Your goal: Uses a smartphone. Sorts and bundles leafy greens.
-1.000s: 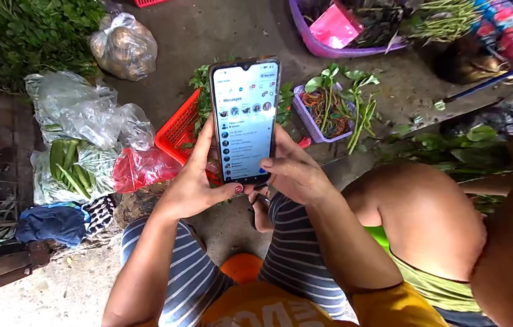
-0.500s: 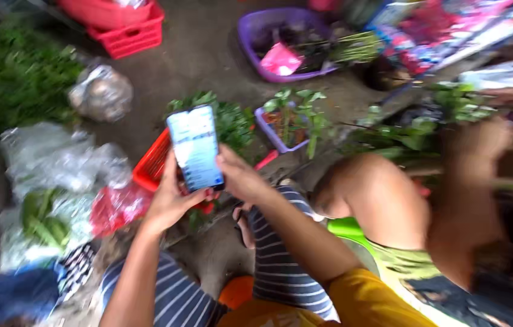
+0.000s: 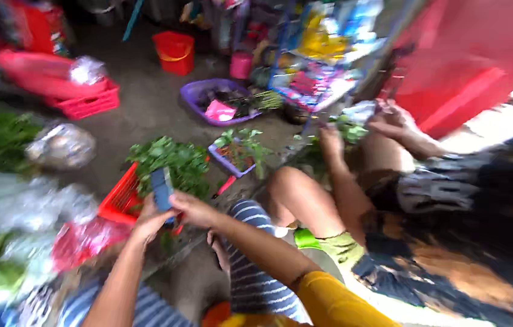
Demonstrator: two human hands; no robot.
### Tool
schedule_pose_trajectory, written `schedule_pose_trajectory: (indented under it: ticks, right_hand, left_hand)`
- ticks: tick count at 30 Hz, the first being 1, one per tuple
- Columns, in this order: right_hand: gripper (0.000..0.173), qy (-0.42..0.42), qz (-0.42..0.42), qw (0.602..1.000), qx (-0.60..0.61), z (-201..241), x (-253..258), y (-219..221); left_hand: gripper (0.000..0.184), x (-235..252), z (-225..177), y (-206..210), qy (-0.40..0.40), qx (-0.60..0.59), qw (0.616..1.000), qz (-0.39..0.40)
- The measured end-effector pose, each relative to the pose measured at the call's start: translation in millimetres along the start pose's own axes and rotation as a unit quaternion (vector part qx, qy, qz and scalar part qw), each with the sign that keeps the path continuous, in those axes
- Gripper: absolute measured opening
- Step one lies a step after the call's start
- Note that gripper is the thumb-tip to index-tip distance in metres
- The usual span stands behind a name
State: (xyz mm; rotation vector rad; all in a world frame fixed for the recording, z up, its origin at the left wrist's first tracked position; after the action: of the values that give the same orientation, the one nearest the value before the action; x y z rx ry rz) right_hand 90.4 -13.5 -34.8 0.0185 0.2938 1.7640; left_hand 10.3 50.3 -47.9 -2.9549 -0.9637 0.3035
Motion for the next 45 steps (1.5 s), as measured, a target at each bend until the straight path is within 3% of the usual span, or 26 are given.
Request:
schedule_pose_trajectory:
  ticks: [2, 4, 6, 10, 16, 20, 29, 40, 45]
  right_hand:
    - [0.049, -0.004, 0.017, 0.999, -0.034, -19, 1, -4]
    - [0.056, -0.015, 0.044, 0.997, -0.063, -43, 5, -8]
    - [0.058, 0.003, 0.027, 0.996, -0.079, -59, 3, -17]
    - [0.059, 0.031, -0.019, 0.996, -0.078, -75, -5, -35]
    - [0.056, 0.072, -0.057, 0.994, -0.052, -97, -10, -60]
    - [0.055, 0.087, -0.076, 0.992, -0.049, -106, -7, -71]
    - [0.054, 0.087, -0.083, 0.991, -0.058, -96, 5, -73]
    - [0.042, 0.095, -0.143, 0.984, -0.044, -76, -15, -85]
    - [0.049, 0.119, -0.156, 0.973, -0.124, -78, -29, -97]
  left_hand:
    - [0.092, -5, 7, -4, -0.036, -0.005, 0.999, -0.009]
    - [0.110, -10, 30, -24, -0.037, 0.025, 0.998, -0.032]
    - [0.124, -25, 38, -54, -0.056, 0.108, 0.991, -0.055]
    - [0.130, -76, 40, -133, -0.105, 0.252, 0.956, -0.109]
    - [0.133, -171, 121, -267, -0.242, 0.230, 0.889, -0.314]
    - [0.138, -189, 156, -324, -0.327, 0.213, 0.826, -0.407]
    - [0.143, -189, 179, -334, -0.335, 0.253, 0.788, -0.450]
    - [0.133, -201, 192, -319, -0.336, 0.259, 0.810, -0.404]
    - [0.124, -194, 183, -301, -0.338, 0.283, 0.809, -0.390]
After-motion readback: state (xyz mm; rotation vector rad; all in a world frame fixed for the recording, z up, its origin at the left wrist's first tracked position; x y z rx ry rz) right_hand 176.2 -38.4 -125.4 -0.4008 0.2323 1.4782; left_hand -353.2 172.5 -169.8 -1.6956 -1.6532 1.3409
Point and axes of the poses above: each hand's wrist, its own x-axis towards the middle knuckle, its own y-axis out of the palm, z = x × y, the point moved 9 cm from there along x, towards the middle knuckle, and after that the axes turned 15 degrees about z, right-handed, at the moved point
